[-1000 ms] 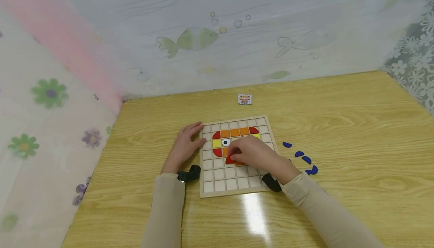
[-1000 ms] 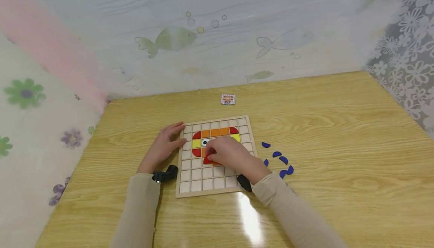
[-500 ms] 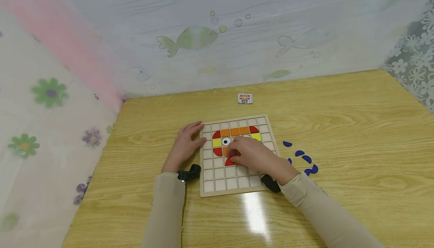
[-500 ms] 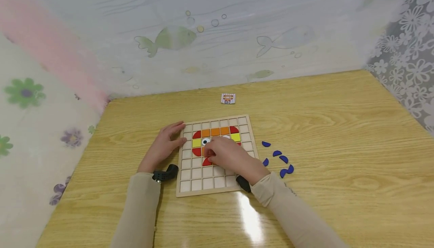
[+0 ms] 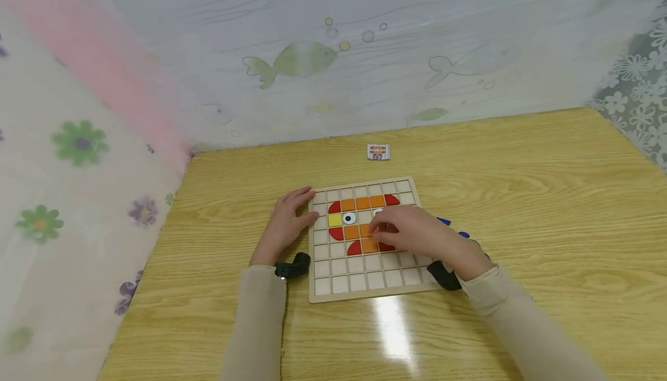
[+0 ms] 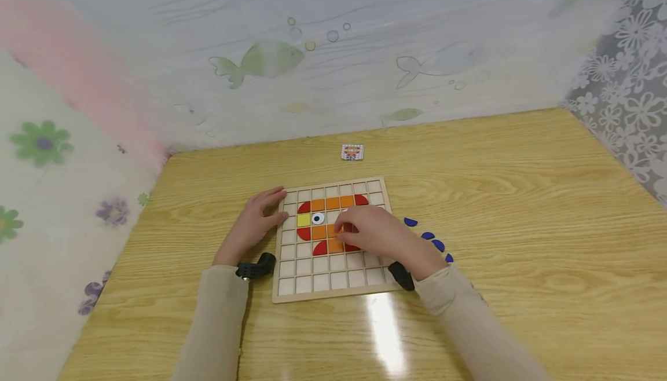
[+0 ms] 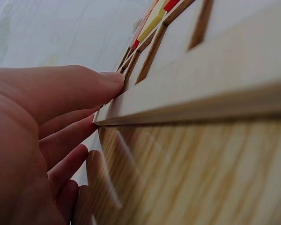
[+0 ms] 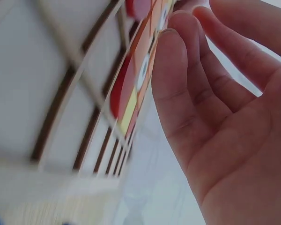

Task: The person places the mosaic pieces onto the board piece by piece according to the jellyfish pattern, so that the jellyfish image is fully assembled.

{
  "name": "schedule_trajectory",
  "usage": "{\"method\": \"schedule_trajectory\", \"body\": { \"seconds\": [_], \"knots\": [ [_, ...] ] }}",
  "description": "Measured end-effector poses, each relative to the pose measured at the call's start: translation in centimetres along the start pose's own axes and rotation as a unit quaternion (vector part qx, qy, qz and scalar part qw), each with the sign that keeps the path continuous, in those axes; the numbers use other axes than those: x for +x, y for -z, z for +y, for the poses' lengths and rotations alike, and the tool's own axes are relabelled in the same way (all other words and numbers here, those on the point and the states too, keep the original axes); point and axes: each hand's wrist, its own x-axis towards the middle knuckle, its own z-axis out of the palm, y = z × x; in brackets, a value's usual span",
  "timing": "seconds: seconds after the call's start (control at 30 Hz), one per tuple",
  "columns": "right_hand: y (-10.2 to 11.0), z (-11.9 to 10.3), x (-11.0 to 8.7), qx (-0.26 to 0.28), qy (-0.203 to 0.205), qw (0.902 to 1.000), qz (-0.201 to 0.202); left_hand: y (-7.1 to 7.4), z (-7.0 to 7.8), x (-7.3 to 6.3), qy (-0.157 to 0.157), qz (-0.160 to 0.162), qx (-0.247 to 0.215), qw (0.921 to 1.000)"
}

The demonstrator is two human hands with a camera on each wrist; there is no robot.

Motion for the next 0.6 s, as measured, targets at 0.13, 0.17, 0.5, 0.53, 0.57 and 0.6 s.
{"method": "schedule_trajectory", "body": {
  "seconds": [0.13,0.17,0.5,0.53,0.57,0.6],
  "knots": [
    [0.7,0.8,-1.0,0.002,-0.013,0.9999,0.004,0.1,-0.1,0.0,0.002,0.002,0.003,1.0000],
    [0.9,1.0,-1.2,0.003,-0.018,0.9998,0.004,0.1,-0.1,0.0,0.003,0.002,0.003,1.0000],
    [3.4,3.7,-4.9,0.015,-0.084,0.9962,0.018,-0.4,-0.1,-0.1,0.001,0.006,0.001,1.0000],
    [3.6,4.0,-5.3,0.014,-0.090,0.9957,0.021,-0.4,-0.1,0.0,-0.001,0.007,0.002,1.0000],
    [3.8,4.2,-5.8,0.011,-0.093,0.9953,0.024,-0.4,-0.1,0.1,-0.002,0.008,0.003,1.0000],
    [3.9,4.4,-6.2,0.008,-0.098,0.9948,0.027,-0.4,-0.2,0.1,-0.003,0.008,0.004,1.0000]
  ]
}}
